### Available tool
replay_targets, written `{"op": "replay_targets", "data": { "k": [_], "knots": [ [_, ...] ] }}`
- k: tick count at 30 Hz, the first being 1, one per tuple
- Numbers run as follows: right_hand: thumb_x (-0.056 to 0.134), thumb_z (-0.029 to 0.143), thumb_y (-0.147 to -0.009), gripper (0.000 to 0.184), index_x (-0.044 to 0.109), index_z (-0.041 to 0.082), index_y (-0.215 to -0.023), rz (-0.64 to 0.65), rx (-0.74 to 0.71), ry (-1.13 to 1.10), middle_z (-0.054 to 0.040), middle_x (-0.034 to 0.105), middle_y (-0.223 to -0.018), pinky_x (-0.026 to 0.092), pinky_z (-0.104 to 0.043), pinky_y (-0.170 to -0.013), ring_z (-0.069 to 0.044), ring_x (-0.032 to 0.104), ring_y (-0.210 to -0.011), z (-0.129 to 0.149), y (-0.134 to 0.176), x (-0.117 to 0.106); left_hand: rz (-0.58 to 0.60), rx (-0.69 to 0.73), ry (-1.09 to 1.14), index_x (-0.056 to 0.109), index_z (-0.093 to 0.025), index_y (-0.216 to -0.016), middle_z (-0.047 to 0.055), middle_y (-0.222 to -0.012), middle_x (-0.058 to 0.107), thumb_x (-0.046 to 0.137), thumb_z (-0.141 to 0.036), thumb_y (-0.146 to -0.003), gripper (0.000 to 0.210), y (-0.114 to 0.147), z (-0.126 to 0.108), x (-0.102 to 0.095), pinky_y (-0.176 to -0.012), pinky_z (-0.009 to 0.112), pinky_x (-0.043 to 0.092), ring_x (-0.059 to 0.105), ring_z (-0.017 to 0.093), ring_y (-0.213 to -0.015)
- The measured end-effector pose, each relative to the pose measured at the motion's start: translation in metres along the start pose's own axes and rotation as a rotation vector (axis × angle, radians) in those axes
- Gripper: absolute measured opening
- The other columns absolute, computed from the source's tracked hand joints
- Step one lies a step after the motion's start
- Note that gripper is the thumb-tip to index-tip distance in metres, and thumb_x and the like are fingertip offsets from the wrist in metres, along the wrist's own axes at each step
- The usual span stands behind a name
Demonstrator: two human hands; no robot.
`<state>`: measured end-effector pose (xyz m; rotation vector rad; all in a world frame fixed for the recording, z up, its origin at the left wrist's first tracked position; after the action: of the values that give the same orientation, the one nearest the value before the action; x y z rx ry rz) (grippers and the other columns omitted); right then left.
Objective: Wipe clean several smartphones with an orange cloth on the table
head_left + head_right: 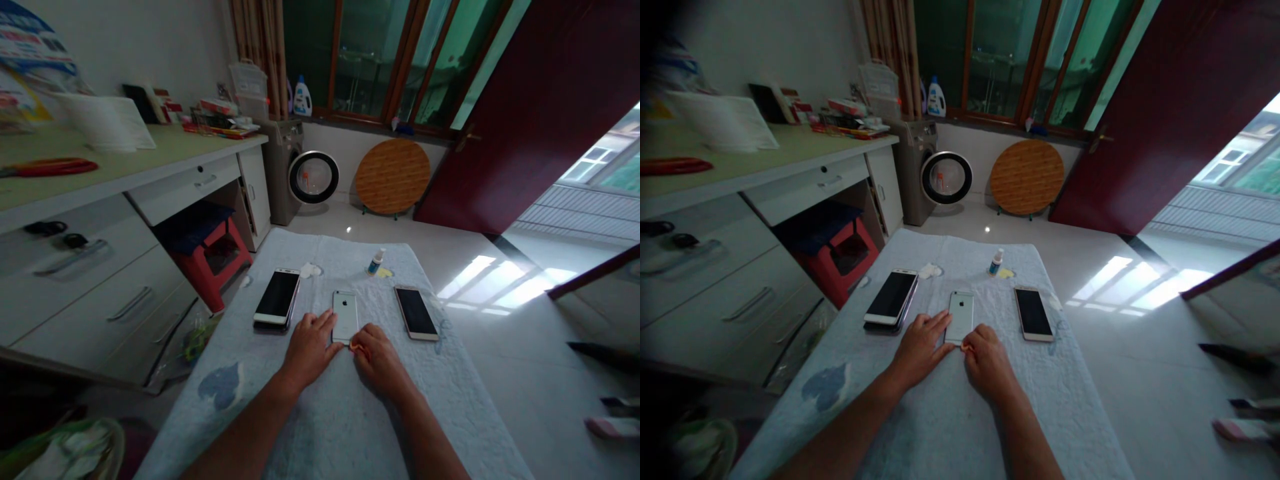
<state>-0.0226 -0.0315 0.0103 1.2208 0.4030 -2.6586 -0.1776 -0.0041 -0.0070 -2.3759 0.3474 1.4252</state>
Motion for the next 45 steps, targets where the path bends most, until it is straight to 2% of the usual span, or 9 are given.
{"op": "replay_targets", "data": {
  "k": [8,18,25,35,39,45],
  "knots": [
    [0.047,0.008,-0.087,0.016,0.058,0.019,-0.081,-0.003,-0.081,0.054,-0.0033,0.056,-0.084,0.038,-0.028,-0.075,-0.017,0.048,-0.082,0.016,-0.004,0.014,0.012,0.016,0.003,0.046,-0.025,-0.136,0.003,-0.143,0.048,0.059,-0.037,-0.084,0.054,0.000,0.000,-0.001,-0.094,0.042,0.040,0.050,0.028,-0.107],
    [0.050,0.004,-0.080,0.019,0.058,0.020,-0.087,-0.038,-0.024,0.080,-0.0041,0.052,-0.089,0.040,-0.030,-0.077,-0.019,0.048,-0.085,0.012,-0.001,0.007,0.055,0.025,0.046,0.042,-0.025,-0.139,0.003,-0.145,0.045,0.058,-0.034,-0.082,0.060,0.000,0.004,-0.001,-0.098,0.042,0.037,0.049,0.027,-0.113],
    [0.049,0.002,-0.083,0.020,0.057,0.020,-0.082,0.022,-0.065,0.110,-0.0027,0.056,-0.086,0.037,-0.029,-0.077,-0.018,0.047,-0.084,0.019,-0.003,0.019,0.063,0.016,0.028,0.044,-0.025,-0.137,0.003,-0.143,0.047,0.057,-0.034,-0.085,0.055,-0.001,0.005,0.000,-0.097,0.041,0.039,0.048,0.026,-0.112],
    [0.052,0.010,-0.088,0.016,0.058,0.020,-0.078,-0.087,-0.132,0.252,-0.0028,0.058,-0.081,0.033,-0.030,-0.071,-0.017,0.048,-0.078,0.030,-0.013,0.035,0.072,0.023,0.024,0.047,-0.025,-0.137,0.003,-0.144,0.047,0.042,-0.024,-0.090,0.047,-0.003,0.003,0.001,-0.096,0.042,0.041,0.048,0.026,-0.110],
    [0.054,0.012,-0.088,0.014,0.059,0.020,-0.078,-0.094,-0.099,0.273,-0.0032,0.057,-0.082,0.033,-0.030,-0.072,-0.018,0.047,-0.079,0.029,-0.011,0.032,0.085,0.014,0.011,0.047,-0.024,-0.136,0.002,-0.143,0.047,0.042,-0.018,-0.086,0.051,-0.004,0.003,-0.001,-0.096,0.041,0.041,0.048,0.026,-0.110],
    [0.052,0.004,-0.084,0.017,0.059,0.019,-0.077,-0.027,0.008,0.271,-0.0035,0.056,-0.082,0.033,-0.028,-0.072,-0.017,0.046,-0.079,0.015,-0.006,0.018,0.098,0.020,-0.018,0.047,-0.022,-0.137,-0.001,-0.144,0.047,0.043,-0.010,-0.080,0.058,-0.005,0.003,0.000,-0.096,0.039,0.040,0.048,0.025,-0.107]
  ]
}}
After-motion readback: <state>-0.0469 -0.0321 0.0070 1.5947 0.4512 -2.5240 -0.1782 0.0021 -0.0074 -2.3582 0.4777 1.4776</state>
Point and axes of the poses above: each hand's wrist, its own y-axis away from the middle knuckle, its own x-axis out of the palm, z = x × y, the point moved 5 cm from there along -y, towards the middle knuckle
